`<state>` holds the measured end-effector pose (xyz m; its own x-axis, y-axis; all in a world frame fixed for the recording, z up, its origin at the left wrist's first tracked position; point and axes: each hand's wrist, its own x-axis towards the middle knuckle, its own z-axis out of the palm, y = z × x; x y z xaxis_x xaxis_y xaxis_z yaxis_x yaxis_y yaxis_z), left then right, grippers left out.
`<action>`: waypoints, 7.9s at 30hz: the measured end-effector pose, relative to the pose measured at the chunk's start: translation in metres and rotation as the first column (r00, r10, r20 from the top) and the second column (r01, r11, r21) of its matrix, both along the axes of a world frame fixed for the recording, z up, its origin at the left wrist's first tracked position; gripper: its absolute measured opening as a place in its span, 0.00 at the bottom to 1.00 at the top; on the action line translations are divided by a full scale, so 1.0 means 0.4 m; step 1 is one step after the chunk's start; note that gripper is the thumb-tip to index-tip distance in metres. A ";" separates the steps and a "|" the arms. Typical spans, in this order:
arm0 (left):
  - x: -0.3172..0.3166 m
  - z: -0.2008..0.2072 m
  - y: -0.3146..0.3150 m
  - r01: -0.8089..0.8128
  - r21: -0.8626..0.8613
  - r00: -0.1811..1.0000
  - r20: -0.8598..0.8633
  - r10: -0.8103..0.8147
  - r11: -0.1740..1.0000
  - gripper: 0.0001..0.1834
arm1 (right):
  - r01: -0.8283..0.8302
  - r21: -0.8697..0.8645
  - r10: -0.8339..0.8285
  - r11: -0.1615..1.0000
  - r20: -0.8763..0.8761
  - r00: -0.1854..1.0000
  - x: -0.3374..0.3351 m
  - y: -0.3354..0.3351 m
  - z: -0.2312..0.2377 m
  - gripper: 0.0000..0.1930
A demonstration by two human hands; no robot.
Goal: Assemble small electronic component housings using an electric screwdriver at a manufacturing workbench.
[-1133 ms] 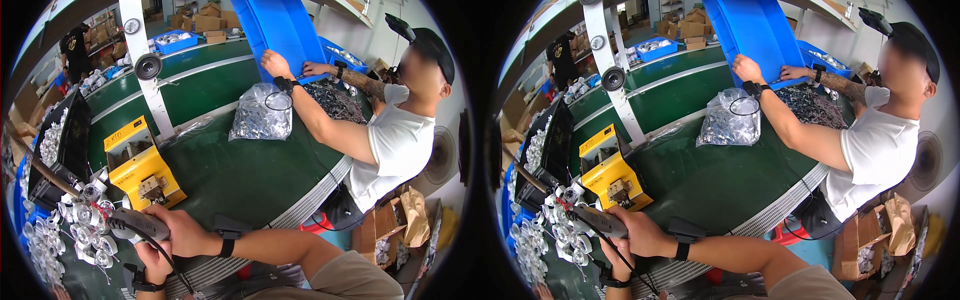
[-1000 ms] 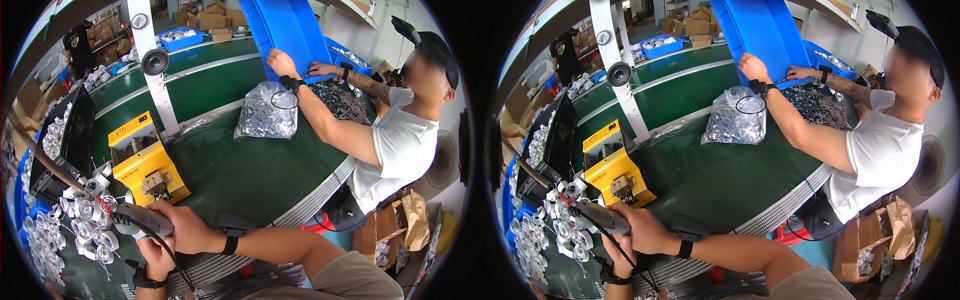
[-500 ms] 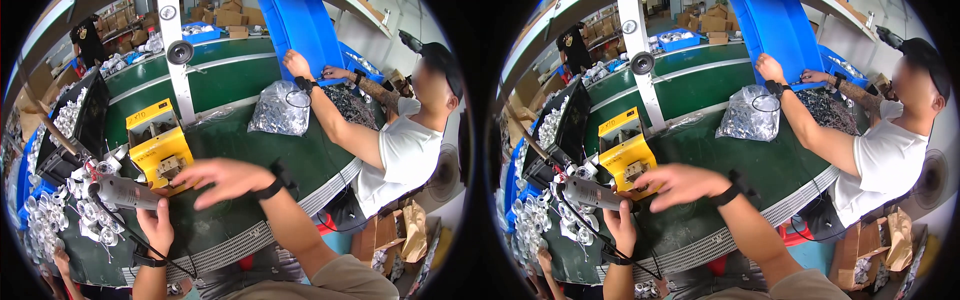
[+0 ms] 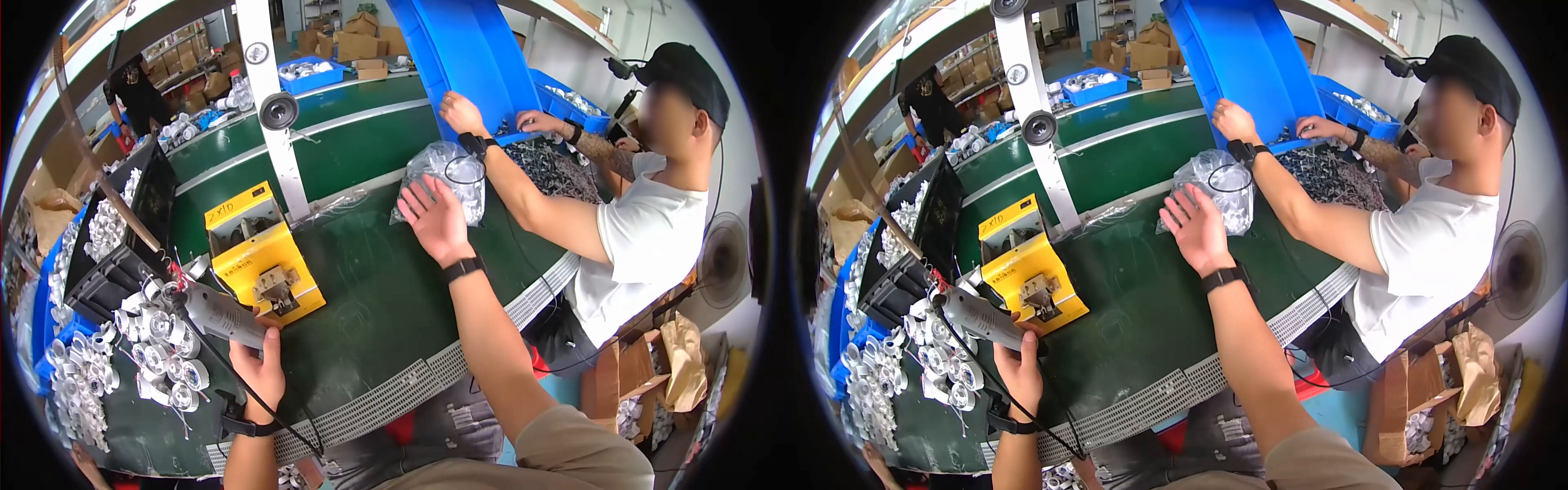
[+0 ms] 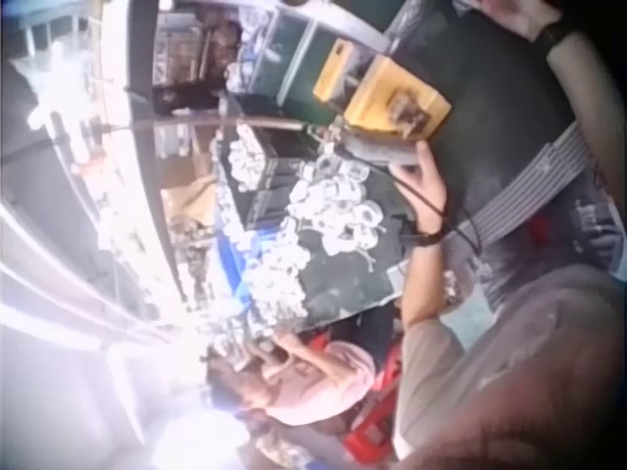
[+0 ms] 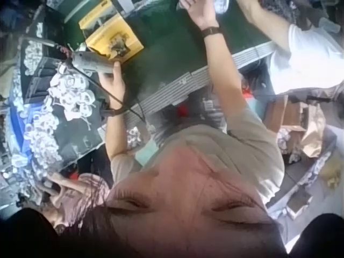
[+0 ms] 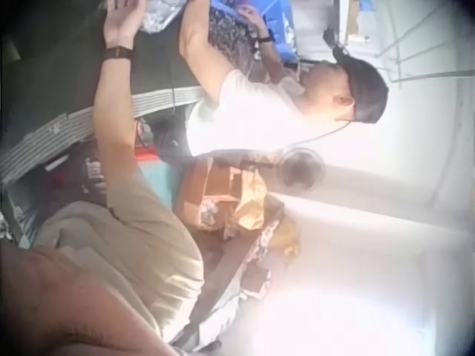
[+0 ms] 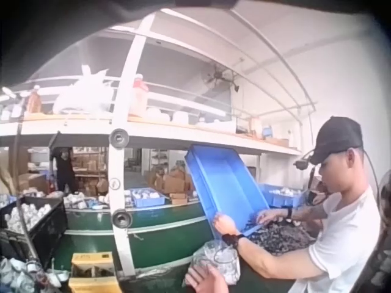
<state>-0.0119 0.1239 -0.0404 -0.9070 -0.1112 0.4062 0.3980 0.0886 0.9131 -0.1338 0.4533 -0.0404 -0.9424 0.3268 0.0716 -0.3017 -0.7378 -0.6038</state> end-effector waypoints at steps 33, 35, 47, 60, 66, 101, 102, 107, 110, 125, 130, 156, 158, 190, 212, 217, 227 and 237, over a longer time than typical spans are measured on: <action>0.004 0.046 -0.014 0.045 -0.132 0.998 0.039 -0.040 0.990 0.16 | 0.271 0.338 0.115 -0.901 -0.416 0.902 -0.243 0.214 0.215 0.14; 0.007 0.049 -0.027 0.053 -0.141 0.998 0.049 -0.046 0.989 0.15 | 0.307 0.618 -0.079 -0.724 -0.516 0.853 -0.231 0.136 0.271 0.15; -0.021 0.034 -0.025 -0.038 -0.125 0.994 -0.102 0.026 0.991 0.11 | 0.198 0.667 -0.281 0.718 0.018 0.960 -0.080 0.016 0.696 0.12; -0.010 0.036 -0.044 -0.015 -0.128 0.999 -0.053 0.008 0.992 0.16 | -0.031 0.931 -0.231 -0.364 -0.058 0.971 -0.133 0.012 0.525 0.17; -0.011 0.049 -0.030 0.031 -0.140 0.998 0.059 -0.023 0.990 0.17 | 0.140 0.546 0.049 -0.826 -0.179 0.983 -0.146 0.114 0.387 0.20; -0.011 0.048 -0.030 0.052 -0.146 0.998 0.048 -0.045 0.988 0.15 | 0.661 0.466 -0.528 0.588 -0.397 0.750 -0.124 0.099 0.328 0.10; -0.012 0.050 -0.029 0.061 -0.141 0.997 0.063 -0.052 0.988 0.15 | 0.685 0.537 -0.556 0.492 -0.411 0.722 -0.134 0.121 0.281 0.11; -0.025 -0.020 -0.020 0.192 0.049 0.976 0.091 -0.196 0.980 0.12 | 0.447 0.894 -0.576 -0.022 -0.377 0.726 -0.086 0.036 0.008 0.09; -0.032 -0.047 -0.006 0.328 -0.009 0.933 0.158 -0.322 0.945 0.12 | 0.559 0.807 -0.456 -0.193 -0.578 0.677 -0.031 -0.031 0.021 0.16; 0.024 -0.009 -0.013 0.711 0.435 0.412 0.379 -0.829 0.552 0.20 | -0.450 0.718 0.771 0.531 -0.189 0.608 0.277 -0.480 0.095 0.31; 0.024 -0.007 -0.031 0.723 0.391 0.407 0.424 -0.809 0.569 0.20 | -0.389 0.773 0.736 0.501 -0.144 0.661 0.292 -0.458 0.077 0.33; 0.004 -0.036 -0.036 0.849 0.239 0.342 0.433 -0.834 0.472 0.16 | -0.730 0.627 0.943 0.270 -0.019 0.333 0.264 -0.411 0.083 0.20; 0.011 0.001 -0.020 0.833 0.339 0.281 0.423 -0.861 0.438 0.16 | -0.758 0.606 0.958 0.241 -0.025 0.285 0.256 -0.410 0.076 0.20; 0.016 -0.008 -0.037 0.715 0.383 0.362 0.512 -0.779 0.585 0.24 | -0.809 0.559 0.966 0.181 0.053 0.253 0.245 -0.411 0.079 0.32; 0.021 -0.006 -0.032 0.704 0.394 0.339 0.545 -0.767 0.591 0.26 | -0.777 0.560 0.949 0.290 -0.064 0.308 0.251 -0.417 0.072 0.27; 0.007 -0.032 -0.015 0.692 0.430 0.322 0.535 -0.781 0.580 0.26 | -0.757 0.576 0.934 0.309 -0.033 0.356 0.240 -0.398 0.059 0.27; 0.005 -0.053 -0.030 0.737 0.379 0.379 0.454 -0.806 0.560 0.16 | -0.626 0.700 0.898 0.344 -0.051 0.437 0.240 -0.414 0.046 0.33; 0.026 -0.030 -0.035 0.634 0.327 0.497 0.523 -0.692 0.701 0.16 | -0.392 0.796 0.798 0.461 -0.178 0.576 0.251 -0.423 0.044 0.32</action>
<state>-0.0017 0.1099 -0.0523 -0.7620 0.6187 -0.1912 -0.2877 -0.0589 0.9559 -0.0333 0.2843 -0.0227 -0.6194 -0.6291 0.4696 -0.3178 -0.3460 -0.8828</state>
